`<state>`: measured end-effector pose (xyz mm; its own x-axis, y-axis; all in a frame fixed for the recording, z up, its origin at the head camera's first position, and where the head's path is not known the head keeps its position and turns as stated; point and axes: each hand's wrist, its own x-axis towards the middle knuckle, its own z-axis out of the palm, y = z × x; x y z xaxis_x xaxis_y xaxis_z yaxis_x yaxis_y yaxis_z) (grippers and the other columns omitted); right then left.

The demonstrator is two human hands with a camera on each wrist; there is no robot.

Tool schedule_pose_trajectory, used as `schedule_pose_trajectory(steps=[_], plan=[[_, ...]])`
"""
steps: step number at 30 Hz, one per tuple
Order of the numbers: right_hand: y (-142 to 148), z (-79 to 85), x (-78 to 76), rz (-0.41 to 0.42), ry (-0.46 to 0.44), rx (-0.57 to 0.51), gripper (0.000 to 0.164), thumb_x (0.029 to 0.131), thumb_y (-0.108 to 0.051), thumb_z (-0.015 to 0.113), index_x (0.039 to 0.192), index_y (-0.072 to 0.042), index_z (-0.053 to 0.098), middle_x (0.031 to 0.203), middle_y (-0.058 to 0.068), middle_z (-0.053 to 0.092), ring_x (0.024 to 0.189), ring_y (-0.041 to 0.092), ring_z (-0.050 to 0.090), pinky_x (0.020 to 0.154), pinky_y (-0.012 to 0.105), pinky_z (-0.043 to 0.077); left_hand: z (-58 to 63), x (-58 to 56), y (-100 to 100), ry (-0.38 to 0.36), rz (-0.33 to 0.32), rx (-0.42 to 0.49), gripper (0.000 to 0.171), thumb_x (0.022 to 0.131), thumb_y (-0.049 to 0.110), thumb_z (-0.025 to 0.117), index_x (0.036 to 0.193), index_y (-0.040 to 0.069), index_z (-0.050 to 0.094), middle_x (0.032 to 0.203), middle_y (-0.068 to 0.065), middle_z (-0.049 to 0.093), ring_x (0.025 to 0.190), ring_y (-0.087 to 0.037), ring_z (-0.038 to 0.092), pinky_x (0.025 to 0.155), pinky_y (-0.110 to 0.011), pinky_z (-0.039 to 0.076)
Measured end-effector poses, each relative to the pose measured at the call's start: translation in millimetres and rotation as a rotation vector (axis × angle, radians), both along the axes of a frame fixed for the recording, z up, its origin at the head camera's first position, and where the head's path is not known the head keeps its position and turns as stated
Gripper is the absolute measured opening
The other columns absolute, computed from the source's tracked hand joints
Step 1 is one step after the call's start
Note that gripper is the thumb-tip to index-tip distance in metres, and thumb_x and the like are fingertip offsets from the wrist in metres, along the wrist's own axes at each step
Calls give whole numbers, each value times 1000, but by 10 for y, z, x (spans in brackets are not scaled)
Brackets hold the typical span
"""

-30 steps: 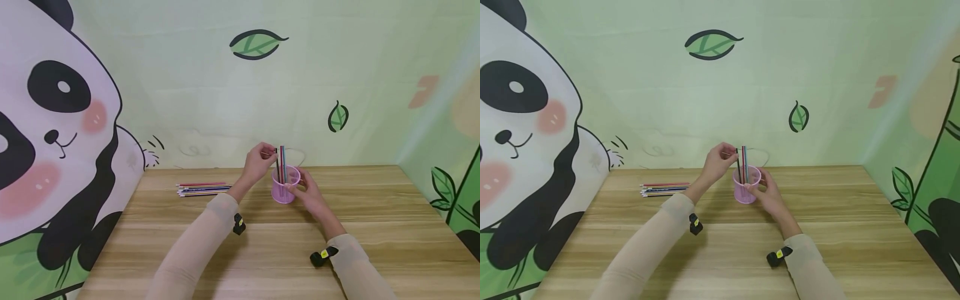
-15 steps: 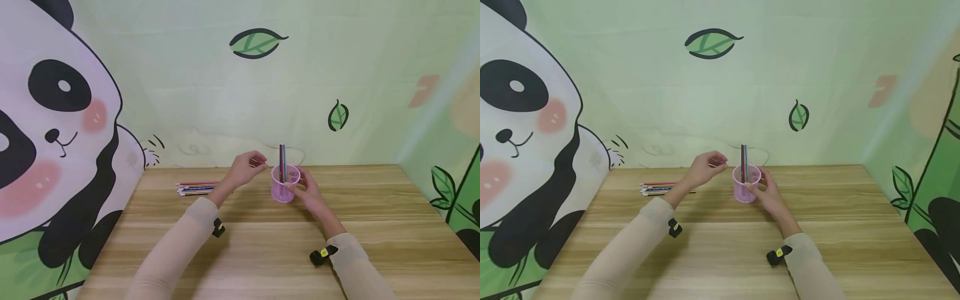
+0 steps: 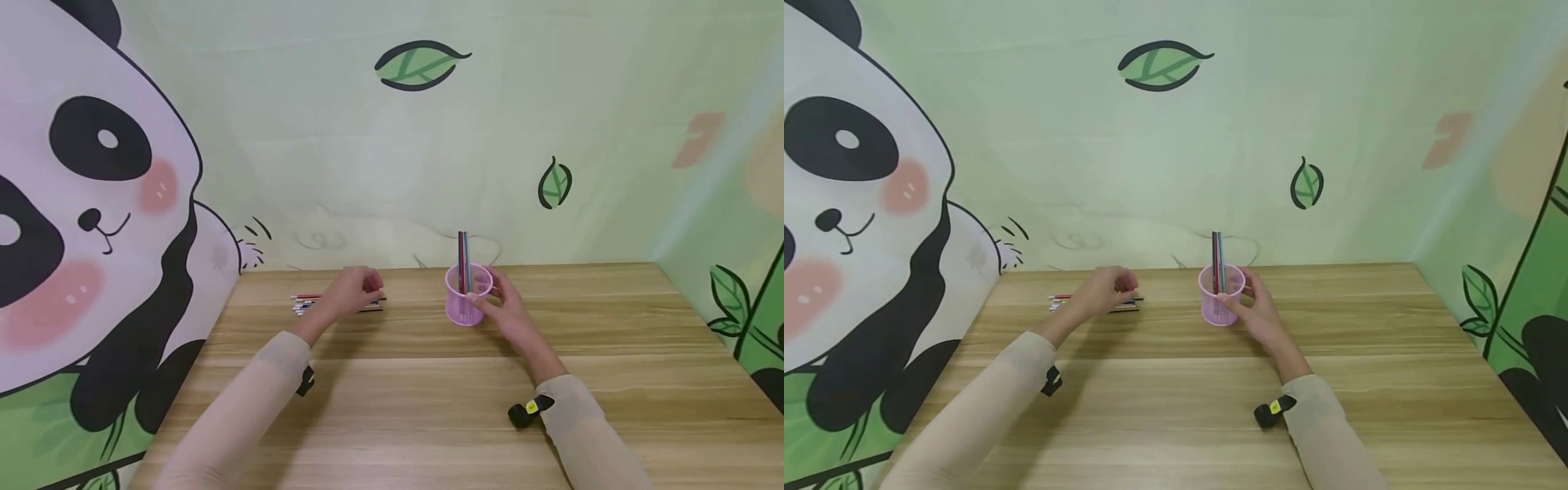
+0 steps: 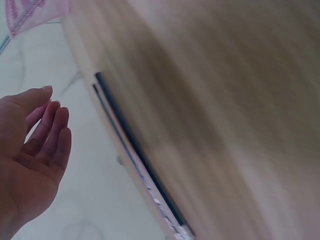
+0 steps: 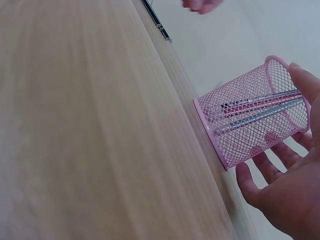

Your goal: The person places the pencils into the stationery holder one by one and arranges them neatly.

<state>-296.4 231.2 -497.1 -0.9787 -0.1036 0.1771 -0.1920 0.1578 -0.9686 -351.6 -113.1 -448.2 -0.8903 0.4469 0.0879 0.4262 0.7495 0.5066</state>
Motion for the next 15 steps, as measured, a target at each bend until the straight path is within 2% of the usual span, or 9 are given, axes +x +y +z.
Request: schedule_pose_trajectory(steps=[3,9,15], plan=[[6,-3,0,-2,-6,8,74,100,-19,76,162,-10,36,159,23,43,148,47,38,119,66,33,-77,16,-64,-2,3,-42,8,97,12,78,101,8,73,92,-1,71,85,-16,65,79,-33,58],[13,-7,5,-18,-23,37,75,100,-27,76,162,-15,36,160,21,43,147,46,38,118,67,34,-204,25,-119,22,-45,-80,9,93,4,80,99,6,73,89,-1,70,85,-16,65,81,-35,57],[9,-2,6,-12,-24,31,75,100,-25,76,163,-14,36,160,21,43,148,46,38,118,67,33,-284,35,-134,19,-15,-138,9,94,5,78,101,7,74,92,-1,70,87,-16,65,83,-35,58]])
